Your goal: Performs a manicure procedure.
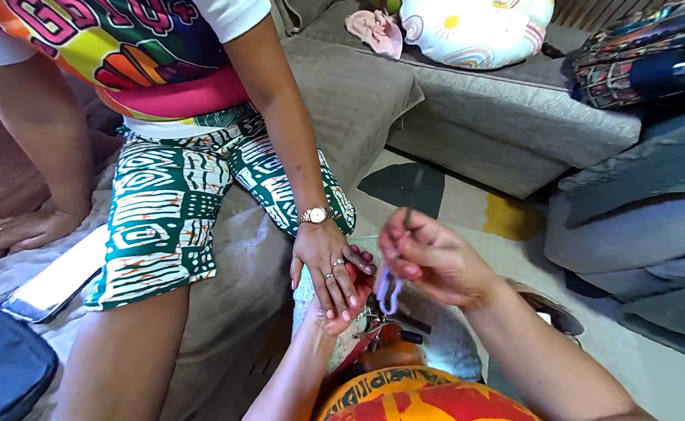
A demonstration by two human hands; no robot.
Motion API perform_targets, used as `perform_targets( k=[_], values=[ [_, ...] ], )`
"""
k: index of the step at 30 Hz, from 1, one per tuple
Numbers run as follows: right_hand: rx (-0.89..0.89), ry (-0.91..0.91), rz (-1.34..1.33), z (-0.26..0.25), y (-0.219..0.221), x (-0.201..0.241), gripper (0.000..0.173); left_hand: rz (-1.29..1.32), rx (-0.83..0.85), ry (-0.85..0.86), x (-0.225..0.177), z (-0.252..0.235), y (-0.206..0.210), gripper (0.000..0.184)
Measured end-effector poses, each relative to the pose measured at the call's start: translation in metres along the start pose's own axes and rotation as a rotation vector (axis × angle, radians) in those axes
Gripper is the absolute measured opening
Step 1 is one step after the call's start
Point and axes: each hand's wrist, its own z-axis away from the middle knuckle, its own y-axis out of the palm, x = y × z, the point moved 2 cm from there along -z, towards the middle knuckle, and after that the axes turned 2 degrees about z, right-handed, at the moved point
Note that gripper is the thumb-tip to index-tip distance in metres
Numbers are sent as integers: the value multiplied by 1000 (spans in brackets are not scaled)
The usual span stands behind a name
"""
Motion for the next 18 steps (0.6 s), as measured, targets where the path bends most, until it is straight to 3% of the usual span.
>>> perform_targets(
  k=[3, 5, 7, 10, 14, 18],
  values=[
    [-108, 106, 154, -25, 10, -20, 4, 35, -22, 37, -1, 4, 2, 12],
    [-256, 50, 268, -32, 6, -30, 6, 47, -141, 55, -2, 5, 3, 8],
    [-294, -42, 294, -29, 6, -39, 7, 54, -303, 79, -2, 8, 11, 20],
    [-168, -68, 364, -14, 5, -46, 5, -36, -431, 108, -1, 10, 20, 37],
    [-194, -162, 530, 3, -10, -35, 7, -185, -244, 151, -13, 11, 13, 17],
    [-163, -248, 528, 11, -14, -41, 9, -308, -207, 148, -24, 11, 8, 17]
  ],
)
